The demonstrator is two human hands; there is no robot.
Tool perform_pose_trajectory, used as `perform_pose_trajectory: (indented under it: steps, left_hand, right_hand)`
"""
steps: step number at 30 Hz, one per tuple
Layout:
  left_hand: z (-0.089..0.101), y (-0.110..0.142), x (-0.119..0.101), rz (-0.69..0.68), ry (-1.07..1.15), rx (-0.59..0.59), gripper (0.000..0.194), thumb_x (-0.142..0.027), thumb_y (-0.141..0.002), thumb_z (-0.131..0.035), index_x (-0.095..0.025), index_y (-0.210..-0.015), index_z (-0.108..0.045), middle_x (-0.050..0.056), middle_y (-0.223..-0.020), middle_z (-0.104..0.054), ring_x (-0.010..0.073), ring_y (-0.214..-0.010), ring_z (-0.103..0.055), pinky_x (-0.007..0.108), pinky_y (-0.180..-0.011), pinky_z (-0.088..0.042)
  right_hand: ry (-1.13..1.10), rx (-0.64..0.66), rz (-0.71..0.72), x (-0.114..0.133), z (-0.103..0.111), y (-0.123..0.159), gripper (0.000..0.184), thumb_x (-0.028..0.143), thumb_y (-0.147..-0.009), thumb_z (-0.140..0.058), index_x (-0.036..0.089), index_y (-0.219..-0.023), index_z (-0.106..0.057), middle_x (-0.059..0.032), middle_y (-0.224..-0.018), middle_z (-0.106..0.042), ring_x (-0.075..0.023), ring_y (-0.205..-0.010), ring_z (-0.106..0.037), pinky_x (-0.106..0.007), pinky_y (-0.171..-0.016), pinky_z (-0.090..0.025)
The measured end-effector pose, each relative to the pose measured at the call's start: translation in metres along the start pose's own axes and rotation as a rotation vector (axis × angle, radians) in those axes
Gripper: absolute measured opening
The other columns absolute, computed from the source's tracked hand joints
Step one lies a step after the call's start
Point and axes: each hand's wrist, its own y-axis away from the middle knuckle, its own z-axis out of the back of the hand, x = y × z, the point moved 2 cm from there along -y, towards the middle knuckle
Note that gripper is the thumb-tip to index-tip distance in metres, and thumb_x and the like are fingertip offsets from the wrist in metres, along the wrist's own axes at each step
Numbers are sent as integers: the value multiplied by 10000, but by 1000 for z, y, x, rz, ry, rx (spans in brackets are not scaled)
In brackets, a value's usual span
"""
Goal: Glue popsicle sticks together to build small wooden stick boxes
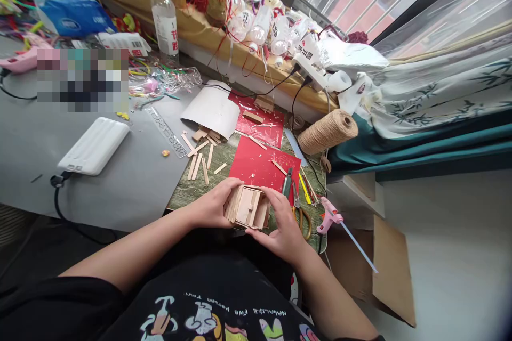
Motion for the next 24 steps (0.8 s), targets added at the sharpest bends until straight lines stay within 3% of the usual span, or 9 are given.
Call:
perform_pose_trajectory:
  steps: [7,12,24]
  left_hand:
    - [4,0,1,-8,20,-26,1074,-430,-672,-914,-268,-1548,-314,178,-1510,-485,369,-1430,-515,553,-1198,-465]
    - [4,-1,2,-20,31,0,1059,-408,-682,-901,-268,-1547,-306,177,-1510,-482,365,-1433,-509,557,-1202,-459]
    - [4,-3,2,2,10,19,1056,-458,-692,-898,-252,-1562,-334,177,-1525,-495,373,-1452,-494,545,-1222,-441]
  right_hand:
    - [-31,20,11,0,11,-13,996,421,-790,-903,368,-1619,-355,-114,-1526,-531,-364,-1433,-522,-582,-1217,-472]
    - [-40,55,11,2,24,-18,967,381,-783,-890,367,-1604,-380,-111,-1517,-543,-364,-1428,-526,-575,-1212,-473]
    - [53,136,2,8,25,-23,915,389,-846,-854,347,-1620,-368,-126,-1546,-519,-351,-1442,-513,-566,-1211,-463]
